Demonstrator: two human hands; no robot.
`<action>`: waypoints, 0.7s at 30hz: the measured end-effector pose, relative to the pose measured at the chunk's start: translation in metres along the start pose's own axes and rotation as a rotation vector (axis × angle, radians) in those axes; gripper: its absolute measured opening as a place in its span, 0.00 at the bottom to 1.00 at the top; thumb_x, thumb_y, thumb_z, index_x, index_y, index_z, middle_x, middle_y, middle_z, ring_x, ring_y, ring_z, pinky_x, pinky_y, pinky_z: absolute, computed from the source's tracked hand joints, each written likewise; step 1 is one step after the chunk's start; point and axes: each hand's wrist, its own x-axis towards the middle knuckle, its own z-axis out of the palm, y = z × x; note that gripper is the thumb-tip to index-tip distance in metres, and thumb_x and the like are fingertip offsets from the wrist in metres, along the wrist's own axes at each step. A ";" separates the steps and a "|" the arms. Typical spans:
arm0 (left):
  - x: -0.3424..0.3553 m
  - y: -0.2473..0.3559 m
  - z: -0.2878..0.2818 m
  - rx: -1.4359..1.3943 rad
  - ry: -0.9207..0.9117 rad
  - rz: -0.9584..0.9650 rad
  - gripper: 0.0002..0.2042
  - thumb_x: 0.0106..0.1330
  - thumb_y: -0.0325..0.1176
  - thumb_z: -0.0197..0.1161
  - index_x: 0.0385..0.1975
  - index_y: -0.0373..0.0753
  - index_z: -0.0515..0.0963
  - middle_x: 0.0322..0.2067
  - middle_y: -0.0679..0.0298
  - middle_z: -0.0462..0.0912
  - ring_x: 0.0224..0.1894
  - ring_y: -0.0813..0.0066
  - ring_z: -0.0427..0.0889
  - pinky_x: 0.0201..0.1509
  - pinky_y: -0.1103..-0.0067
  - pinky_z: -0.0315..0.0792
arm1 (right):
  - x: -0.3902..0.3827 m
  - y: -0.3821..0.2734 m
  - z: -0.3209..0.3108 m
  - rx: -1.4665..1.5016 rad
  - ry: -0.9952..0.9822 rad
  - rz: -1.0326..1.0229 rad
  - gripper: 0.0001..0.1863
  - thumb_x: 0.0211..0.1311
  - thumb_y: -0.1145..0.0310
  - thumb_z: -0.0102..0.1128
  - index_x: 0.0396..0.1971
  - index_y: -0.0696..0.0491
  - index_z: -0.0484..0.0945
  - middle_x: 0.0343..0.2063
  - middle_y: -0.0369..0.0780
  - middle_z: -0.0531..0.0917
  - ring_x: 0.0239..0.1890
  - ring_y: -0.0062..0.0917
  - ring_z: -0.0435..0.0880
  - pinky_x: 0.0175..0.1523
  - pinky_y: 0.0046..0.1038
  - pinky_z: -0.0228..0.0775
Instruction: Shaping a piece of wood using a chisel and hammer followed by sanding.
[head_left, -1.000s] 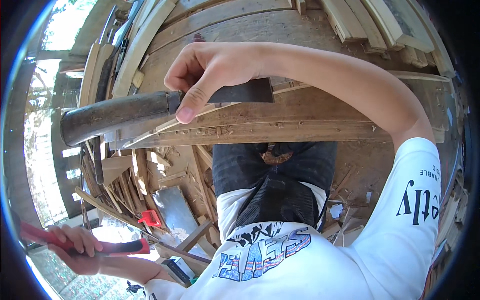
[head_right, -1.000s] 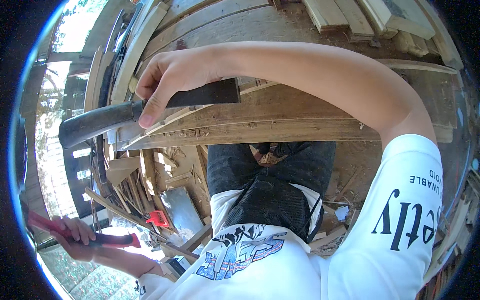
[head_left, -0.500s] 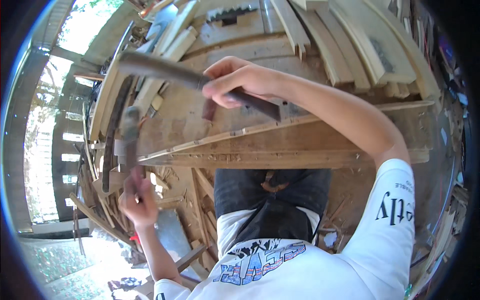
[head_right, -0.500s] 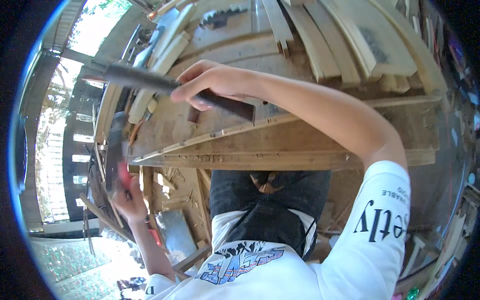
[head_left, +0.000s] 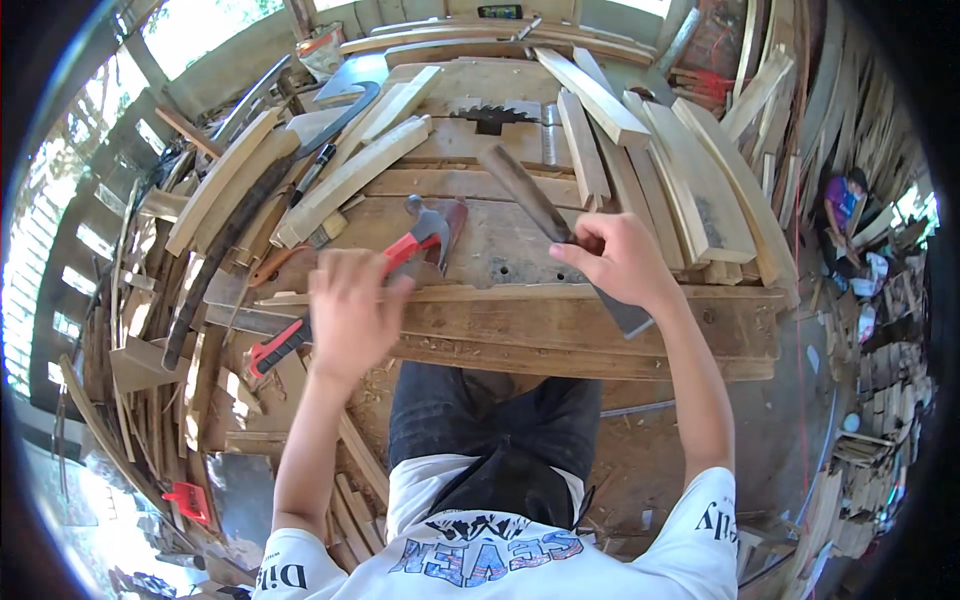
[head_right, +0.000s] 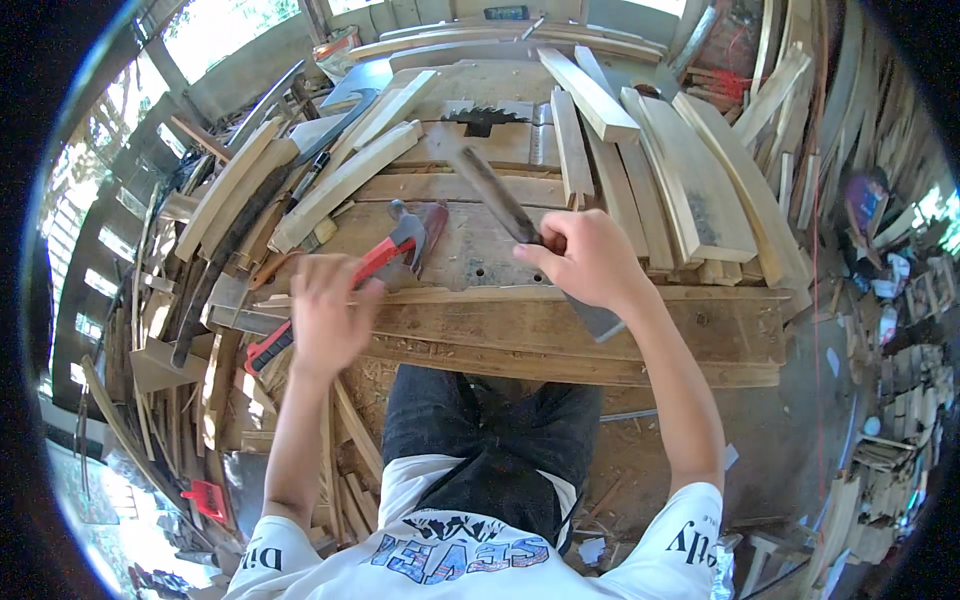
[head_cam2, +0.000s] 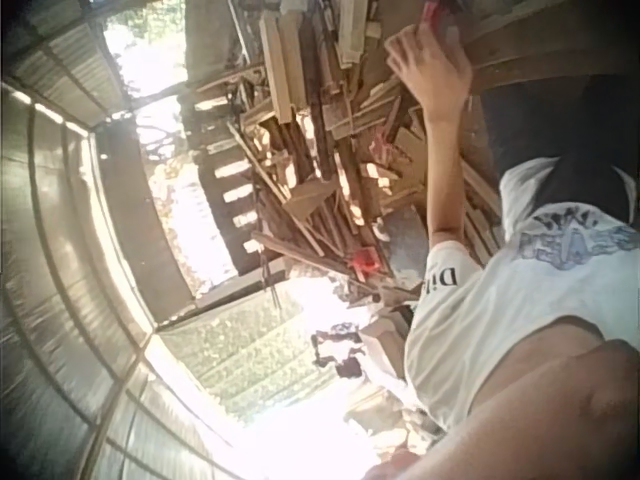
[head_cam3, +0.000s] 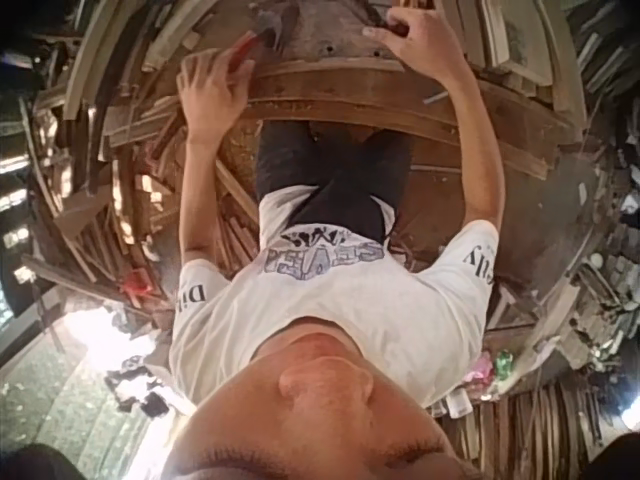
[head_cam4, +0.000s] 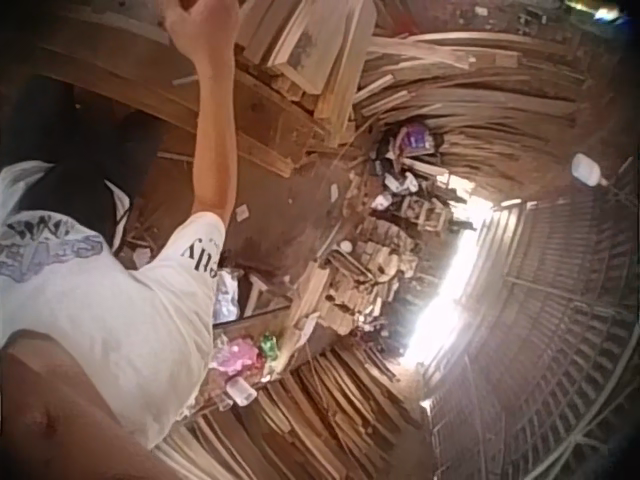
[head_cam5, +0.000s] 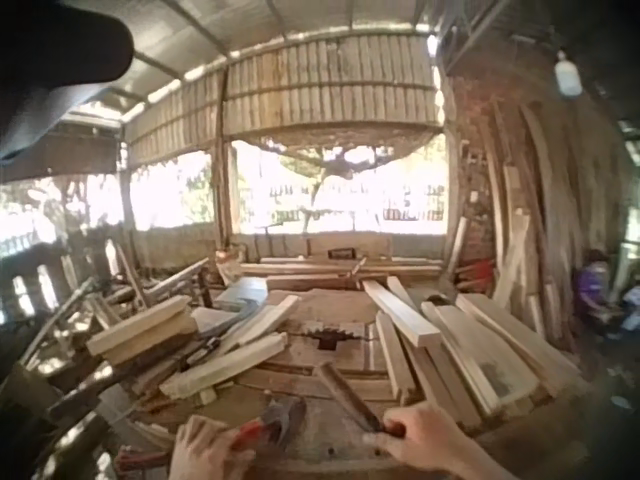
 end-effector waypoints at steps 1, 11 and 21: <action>-0.004 0.013 0.002 -0.087 -0.008 0.068 0.16 0.59 0.38 0.69 0.43 0.37 0.78 0.44 0.57 0.79 0.49 0.55 0.74 0.52 0.63 0.67 | -0.004 -0.001 0.000 -0.039 -0.012 0.077 0.21 0.60 0.56 0.69 0.19 0.59 0.78 0.14 0.43 0.80 0.17 0.27 0.78 0.27 0.31 0.67; -0.009 0.059 -0.029 -0.203 0.123 0.166 0.48 0.42 0.46 0.79 0.66 0.37 0.64 0.66 0.49 0.61 0.67 0.42 0.59 0.69 0.53 0.53 | -0.062 -0.059 0.044 0.403 -0.364 -0.138 0.16 0.61 0.58 0.68 0.28 0.57 0.79 0.18 0.44 0.77 0.20 0.33 0.77 0.28 0.33 0.67; 0.014 0.037 -0.052 -2.101 -0.088 -0.051 0.10 0.70 0.38 0.58 0.33 0.40 0.68 0.23 0.63 0.73 0.20 0.71 0.72 0.32 0.69 0.70 | -0.069 -0.092 0.089 0.109 0.240 -0.529 0.11 0.56 0.61 0.71 0.29 0.52 0.79 0.25 0.37 0.80 0.27 0.33 0.80 0.31 0.31 0.72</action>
